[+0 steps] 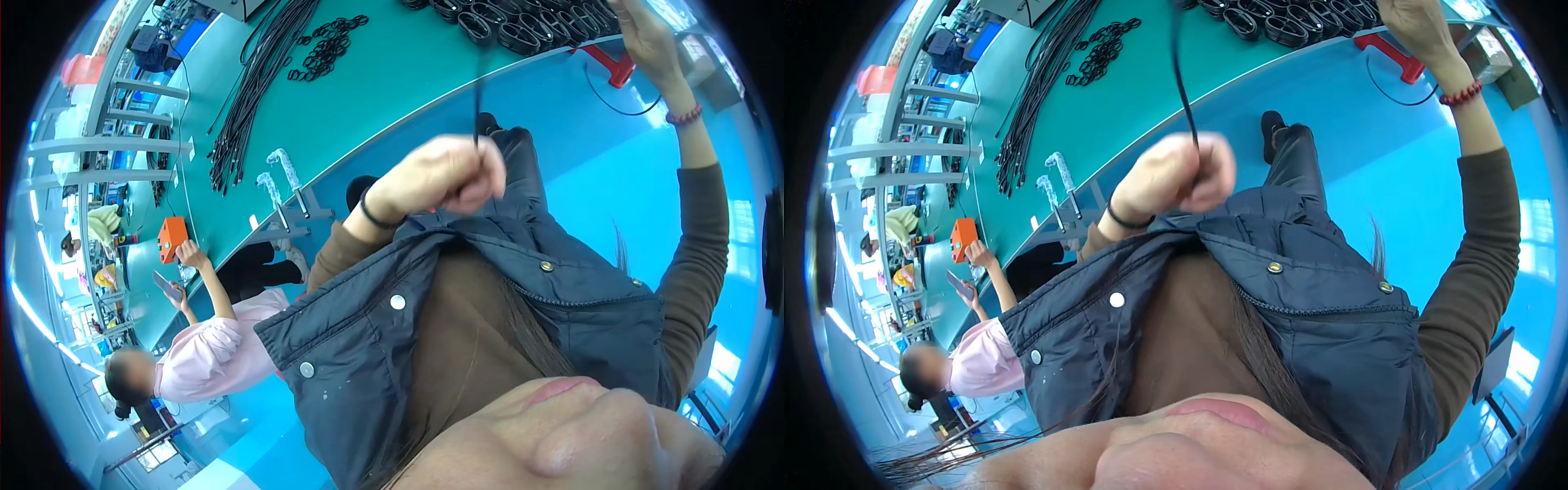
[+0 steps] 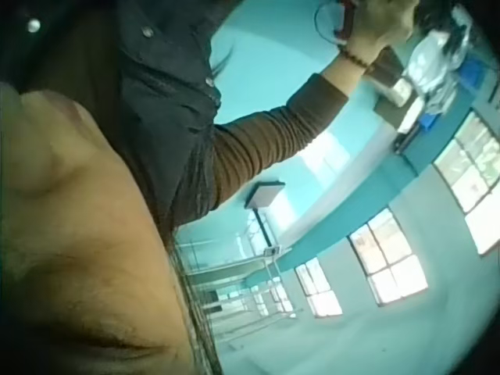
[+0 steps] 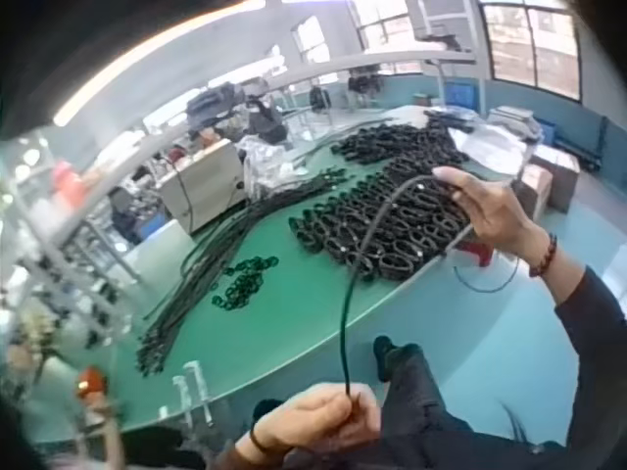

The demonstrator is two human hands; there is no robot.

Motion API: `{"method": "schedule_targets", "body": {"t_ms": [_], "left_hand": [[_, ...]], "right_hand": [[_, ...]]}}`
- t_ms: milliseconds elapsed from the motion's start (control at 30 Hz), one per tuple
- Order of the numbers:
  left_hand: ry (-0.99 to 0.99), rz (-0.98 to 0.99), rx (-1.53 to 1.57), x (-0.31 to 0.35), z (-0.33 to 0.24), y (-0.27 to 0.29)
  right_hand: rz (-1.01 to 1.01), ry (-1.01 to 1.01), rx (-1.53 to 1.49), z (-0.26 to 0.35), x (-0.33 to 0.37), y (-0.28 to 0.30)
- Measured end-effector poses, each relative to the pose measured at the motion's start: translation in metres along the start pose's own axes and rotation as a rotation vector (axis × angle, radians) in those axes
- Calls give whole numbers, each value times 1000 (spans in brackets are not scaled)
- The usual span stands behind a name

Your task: Assembling plastic components onto black cable loops at a production workbench.

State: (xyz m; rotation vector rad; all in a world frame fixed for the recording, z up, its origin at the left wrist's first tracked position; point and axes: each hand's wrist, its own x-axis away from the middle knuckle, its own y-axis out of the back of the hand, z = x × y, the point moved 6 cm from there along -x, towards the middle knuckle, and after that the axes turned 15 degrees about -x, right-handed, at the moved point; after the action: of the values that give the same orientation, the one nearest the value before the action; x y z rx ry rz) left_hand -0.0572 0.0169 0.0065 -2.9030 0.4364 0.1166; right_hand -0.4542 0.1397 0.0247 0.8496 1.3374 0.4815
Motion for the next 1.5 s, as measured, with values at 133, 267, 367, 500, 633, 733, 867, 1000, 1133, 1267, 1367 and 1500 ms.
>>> {"method": "schedule_targets", "body": {"t_ms": [133, 267, 367, 500, 633, 733, 867, 1000, 1133, 1267, 1367, 1500], "left_hand": [[-303, 130, -134, -2, -34, -26], [-245, -107, 67, -8, -34, 0], [-258, -173, 188, 3, -34, 10], [-377, -190, 355, 24, -44, 22], [-546, -659, -57, 68, -59, 84], [-443, -910, -501, 86, -40, 100], [-109, -638, -626, 85, -6, 82], [-46, -290, 33, 72, 10, 61], [-192, -332, 163, 73, 3, 70], [-366, -765, -40, 92, -8, 107], [-363, -876, -225, 99, -1, 119], [-186, -753, -559, 97, 23, 114]], "right_hand": [[-332, 316, 29, 105, 1, 79], [-102, 52, -1015, 207, -7, 45], [-118, -43, -1161, 261, -12, 23], [-144, 245, -994, 285, -12, -51], [548, 14, -1096, 356, 13, -74], [611, 55, -1125, 359, 4, -55], [325, 391, -1180, 356, -47, -22], [468, 243, -1380, 354, -56, -58], [504, -262, -1859, 357, -14, -122], [774, -110, -1377, 367, 34, -111], [737, 183, -1231, 370, 22, -71], [557, 220, -1273, 357, -48, -56]]}}
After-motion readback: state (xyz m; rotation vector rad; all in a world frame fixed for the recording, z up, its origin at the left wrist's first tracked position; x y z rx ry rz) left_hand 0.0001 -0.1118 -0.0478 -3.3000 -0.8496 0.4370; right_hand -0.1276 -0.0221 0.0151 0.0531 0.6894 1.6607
